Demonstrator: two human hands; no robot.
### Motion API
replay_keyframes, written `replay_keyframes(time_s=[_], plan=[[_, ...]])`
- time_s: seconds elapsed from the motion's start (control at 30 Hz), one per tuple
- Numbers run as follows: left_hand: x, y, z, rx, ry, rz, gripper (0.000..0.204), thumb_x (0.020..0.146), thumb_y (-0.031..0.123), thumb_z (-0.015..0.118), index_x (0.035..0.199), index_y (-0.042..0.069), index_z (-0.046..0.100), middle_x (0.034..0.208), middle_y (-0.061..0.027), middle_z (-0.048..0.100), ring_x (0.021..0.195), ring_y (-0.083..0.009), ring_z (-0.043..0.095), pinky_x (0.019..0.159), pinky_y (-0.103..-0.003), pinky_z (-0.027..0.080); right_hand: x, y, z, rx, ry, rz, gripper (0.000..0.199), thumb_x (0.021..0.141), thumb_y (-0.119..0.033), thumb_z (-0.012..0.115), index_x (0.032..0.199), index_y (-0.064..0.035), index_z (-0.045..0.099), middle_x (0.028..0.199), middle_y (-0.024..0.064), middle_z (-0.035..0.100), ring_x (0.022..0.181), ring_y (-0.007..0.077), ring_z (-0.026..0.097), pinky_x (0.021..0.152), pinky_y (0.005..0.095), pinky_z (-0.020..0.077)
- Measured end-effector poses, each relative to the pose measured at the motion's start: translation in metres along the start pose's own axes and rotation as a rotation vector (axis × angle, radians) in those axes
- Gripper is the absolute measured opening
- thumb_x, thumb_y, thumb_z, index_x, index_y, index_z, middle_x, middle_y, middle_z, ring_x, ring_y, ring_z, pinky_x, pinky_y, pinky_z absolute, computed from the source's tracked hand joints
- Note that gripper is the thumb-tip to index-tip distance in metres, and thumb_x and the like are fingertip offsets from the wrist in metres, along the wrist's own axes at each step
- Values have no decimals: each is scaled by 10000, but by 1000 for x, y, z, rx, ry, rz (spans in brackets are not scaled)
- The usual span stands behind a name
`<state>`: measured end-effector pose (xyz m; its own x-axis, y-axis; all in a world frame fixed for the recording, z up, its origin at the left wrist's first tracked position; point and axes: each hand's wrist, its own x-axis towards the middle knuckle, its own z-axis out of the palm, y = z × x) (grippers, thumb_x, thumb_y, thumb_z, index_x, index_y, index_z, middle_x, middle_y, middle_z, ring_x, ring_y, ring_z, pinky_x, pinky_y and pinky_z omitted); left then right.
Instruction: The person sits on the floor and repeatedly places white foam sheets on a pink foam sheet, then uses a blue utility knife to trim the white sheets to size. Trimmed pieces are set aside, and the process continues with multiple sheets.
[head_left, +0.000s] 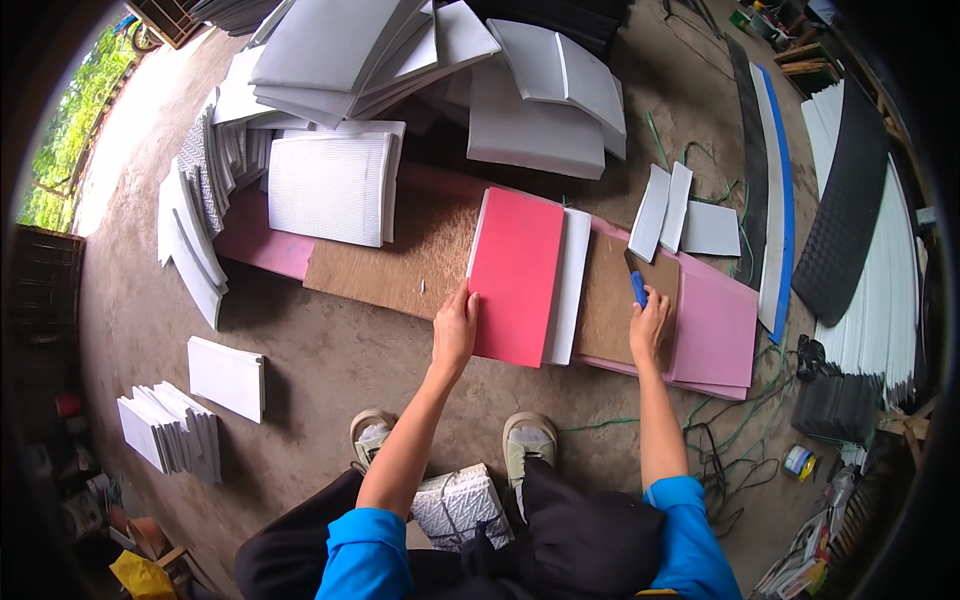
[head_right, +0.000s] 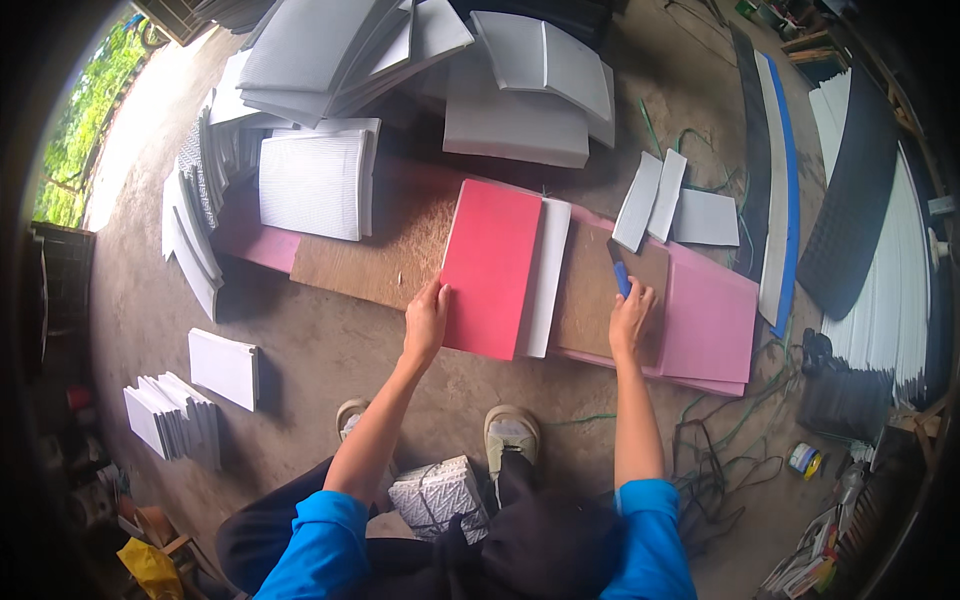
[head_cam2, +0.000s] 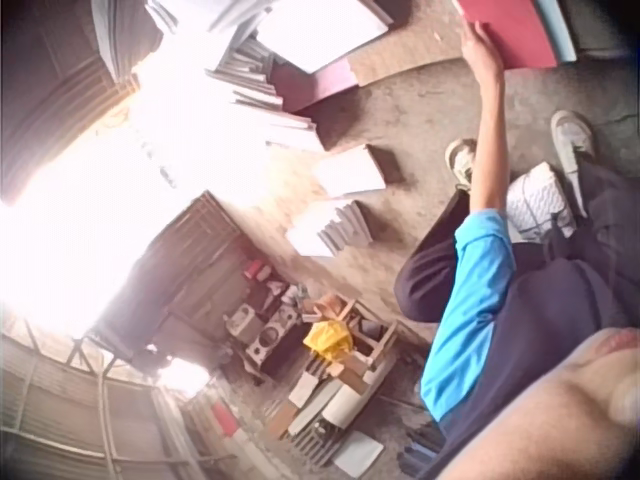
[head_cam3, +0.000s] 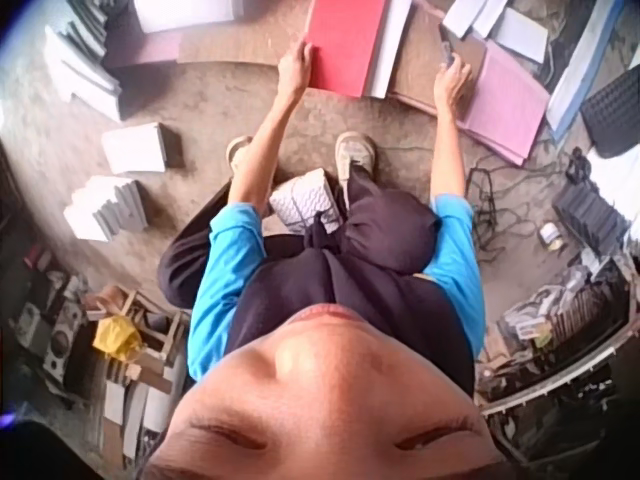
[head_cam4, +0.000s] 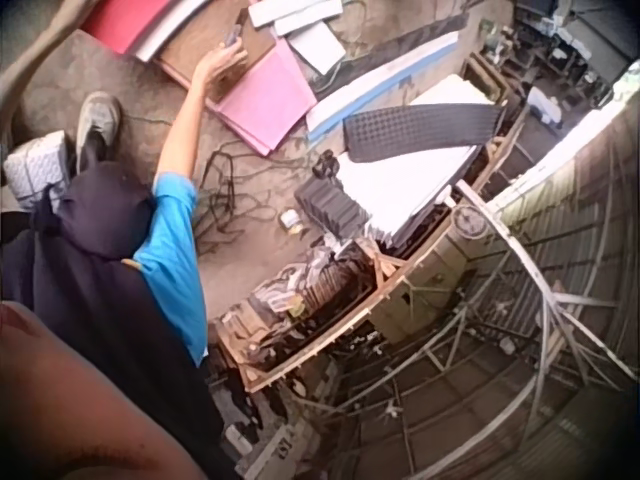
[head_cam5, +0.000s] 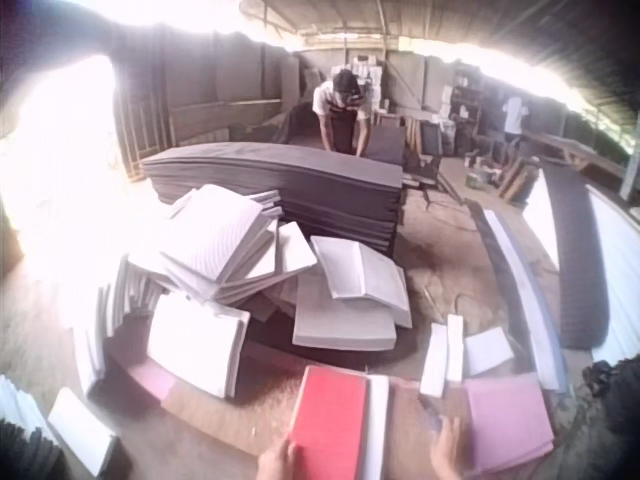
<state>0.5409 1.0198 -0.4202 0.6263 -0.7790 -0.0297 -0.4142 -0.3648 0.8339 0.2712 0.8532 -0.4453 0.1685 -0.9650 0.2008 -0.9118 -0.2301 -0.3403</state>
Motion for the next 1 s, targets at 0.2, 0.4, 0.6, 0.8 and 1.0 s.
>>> replay_keyframes(time_s=[0.2, 0.4, 0.6, 0.8, 1.0], plan=[[5, 3, 13, 194, 123, 69, 480, 856, 133, 562, 1291, -15, 423, 1230, -210, 412, 1079, -339, 402, 942, -422, 350, -4, -65, 8, 526, -235, 5, 368, 792, -62, 642, 1139, -37, 524, 952, 118, 506, 770, 214, 552, 689, 339, 471], [-4, 0, 30, 228, 40, 133, 595, 773, 81, 627, 1285, -73, 365, 1209, -229, 423, 1030, -376, 428, 904, -438, 379, -18, -102, 19, 578, -376, -4, 450, 765, -82, 681, 1182, -18, 527, 943, 92, 533, 691, 170, 558, 661, 306, 488], [-27, 20, 48, 22, -212, 192, 854, 738, 194, 709, 1386, -32, 200, 1369, -234, 284, 1183, -411, 333, 1010, -463, 312, -3, -63, 10, 421, -343, 19, 485, 712, -87, 720, 1162, -18, 554, 961, 104, 558, 701, 177, 569, 679, 315, 493], [-28, 1, 30, -62, -378, 400, 1104, 546, 191, 831, 1418, 52, 169, 1452, -179, 181, 1235, -382, 310, 1040, -457, 325, 0, -52, 13, 492, -376, 48, 484, 697, -79, 734, 1148, -18, 569, 963, 96, 567, 676, 139, 579, 626, 278, 506], [-26, -6, 28, 8, -394, 458, 1007, 537, 152, 820, 1393, 110, 292, 1452, -119, 238, 1161, -358, 385, 978, -415, 413, 2, -44, 19, 593, -412, 121, 490, 702, -75, 736, 1161, -24, 573, 936, 79, 575, 675, 115, 580, 607, 260, 498]])
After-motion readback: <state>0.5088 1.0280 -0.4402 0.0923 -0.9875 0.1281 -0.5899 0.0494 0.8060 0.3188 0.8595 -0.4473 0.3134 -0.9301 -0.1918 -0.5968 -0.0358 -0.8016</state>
